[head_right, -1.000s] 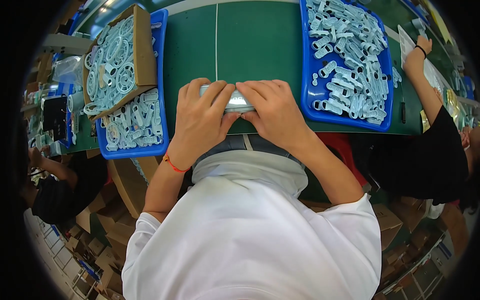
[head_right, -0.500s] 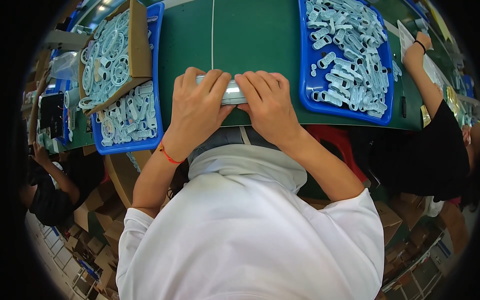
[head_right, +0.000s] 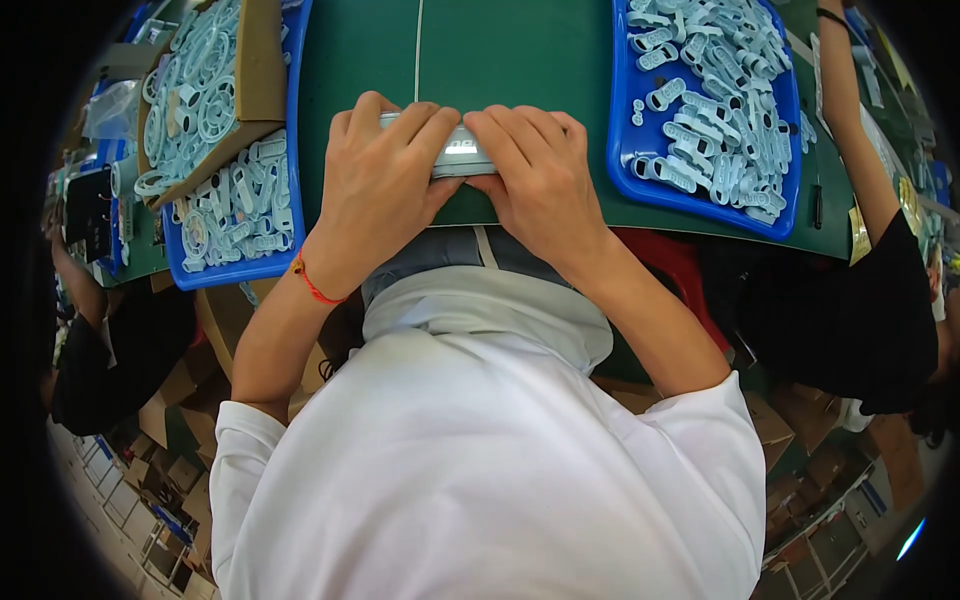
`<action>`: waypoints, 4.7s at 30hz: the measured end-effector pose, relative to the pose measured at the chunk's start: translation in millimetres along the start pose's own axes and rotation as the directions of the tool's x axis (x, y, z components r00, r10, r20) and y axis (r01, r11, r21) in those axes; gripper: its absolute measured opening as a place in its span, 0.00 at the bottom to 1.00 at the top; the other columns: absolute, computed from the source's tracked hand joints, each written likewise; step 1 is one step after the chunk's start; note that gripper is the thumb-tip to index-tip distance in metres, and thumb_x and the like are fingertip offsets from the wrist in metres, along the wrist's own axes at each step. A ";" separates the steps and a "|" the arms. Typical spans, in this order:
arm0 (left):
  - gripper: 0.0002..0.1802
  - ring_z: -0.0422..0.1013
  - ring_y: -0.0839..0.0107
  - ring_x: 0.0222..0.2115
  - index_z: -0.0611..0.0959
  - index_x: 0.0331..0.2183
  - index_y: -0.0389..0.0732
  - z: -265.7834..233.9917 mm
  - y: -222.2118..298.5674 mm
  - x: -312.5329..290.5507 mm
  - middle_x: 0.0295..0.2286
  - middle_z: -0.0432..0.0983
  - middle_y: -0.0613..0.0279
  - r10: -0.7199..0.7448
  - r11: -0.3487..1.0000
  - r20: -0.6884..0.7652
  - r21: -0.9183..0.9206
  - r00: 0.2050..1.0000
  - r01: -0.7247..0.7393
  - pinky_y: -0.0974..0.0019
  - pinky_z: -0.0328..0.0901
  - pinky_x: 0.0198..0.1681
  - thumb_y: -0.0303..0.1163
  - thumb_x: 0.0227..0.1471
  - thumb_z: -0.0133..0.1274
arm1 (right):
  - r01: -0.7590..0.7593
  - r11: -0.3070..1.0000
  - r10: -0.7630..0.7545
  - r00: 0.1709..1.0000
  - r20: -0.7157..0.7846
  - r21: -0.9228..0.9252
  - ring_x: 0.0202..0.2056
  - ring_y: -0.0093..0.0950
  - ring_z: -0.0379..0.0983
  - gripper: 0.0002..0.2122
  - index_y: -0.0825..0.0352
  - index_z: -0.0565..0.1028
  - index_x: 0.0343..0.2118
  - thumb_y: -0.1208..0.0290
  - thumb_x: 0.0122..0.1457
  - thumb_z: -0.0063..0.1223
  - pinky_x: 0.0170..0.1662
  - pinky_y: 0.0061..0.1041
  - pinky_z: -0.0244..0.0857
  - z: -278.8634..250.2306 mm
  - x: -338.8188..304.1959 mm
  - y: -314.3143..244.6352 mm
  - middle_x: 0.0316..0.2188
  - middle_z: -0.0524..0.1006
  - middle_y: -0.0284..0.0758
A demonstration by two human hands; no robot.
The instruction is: Assembling handheld hair dryer components on a factory production line.
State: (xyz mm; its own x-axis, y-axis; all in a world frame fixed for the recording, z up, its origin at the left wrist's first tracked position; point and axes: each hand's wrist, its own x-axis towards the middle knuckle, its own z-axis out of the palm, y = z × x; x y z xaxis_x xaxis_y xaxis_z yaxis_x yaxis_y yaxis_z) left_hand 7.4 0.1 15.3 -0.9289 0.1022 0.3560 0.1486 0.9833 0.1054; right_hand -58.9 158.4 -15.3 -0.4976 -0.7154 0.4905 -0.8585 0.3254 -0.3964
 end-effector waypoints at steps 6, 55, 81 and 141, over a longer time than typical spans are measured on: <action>0.28 0.64 0.62 0.37 0.76 0.37 0.43 -3.8 -6.0 -0.9 0.33 0.70 0.66 0.023 0.997 0.026 -0.069 0.999 -0.021 0.57 0.59 0.40 0.39 0.28 0.64 | -0.008 0.991 -0.005 0.995 0.103 0.131 0.45 0.38 0.66 0.26 0.65 0.69 0.46 0.79 0.39 0.61 0.48 0.35 0.56 -8.2 9.6 9.5 0.43 0.70 0.38; 0.31 0.61 0.63 0.44 0.56 0.45 0.34 25.0 -131.8 284.5 0.41 0.59 0.44 -0.914 -0.009 -0.002 -1.000 0.405 -0.026 0.62 0.58 0.48 0.25 0.40 0.53 | -0.156 0.959 0.071 0.940 0.334 0.236 0.31 0.37 0.71 0.18 0.65 0.73 0.42 0.84 0.45 0.52 0.34 0.30 0.67 -26.0 48.3 34.6 0.30 0.72 0.39; 0.47 0.65 0.59 0.46 0.57 0.54 0.30 26.0 0.3 8.1 0.46 0.66 0.48 -0.380 0.309 0.230 -0.882 0.896 0.357 0.63 0.60 0.48 0.32 0.36 0.64 | -0.633 0.279 0.613 0.696 0.374 0.722 0.31 0.24 0.75 0.14 0.80 0.72 0.39 0.79 0.49 0.57 0.35 0.21 0.72 -28.6 40.1 6.9 0.30 0.77 0.42; 0.04 0.68 0.77 0.23 0.75 0.30 0.33 22.7 10.3 -33.5 0.23 0.71 0.64 -0.736 0.134 0.014 -0.977 0.677 0.165 0.77 0.60 0.26 0.19 0.51 0.45 | -0.101 0.686 0.242 0.966 -0.095 0.721 0.33 0.30 0.71 0.07 0.64 0.72 0.33 0.76 0.49 0.54 0.35 0.25 0.65 15.6 54.2 3.0 0.32 0.74 0.36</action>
State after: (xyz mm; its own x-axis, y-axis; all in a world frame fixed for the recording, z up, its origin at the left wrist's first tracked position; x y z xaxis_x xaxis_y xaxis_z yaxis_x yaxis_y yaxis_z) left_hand 32.4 10.2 -16.6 -0.7429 -0.6522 0.1508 0.1977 0.0013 0.9803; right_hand -86.5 111.0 -2.0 -0.7001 -0.5536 0.4511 -0.4489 -0.1501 -0.8809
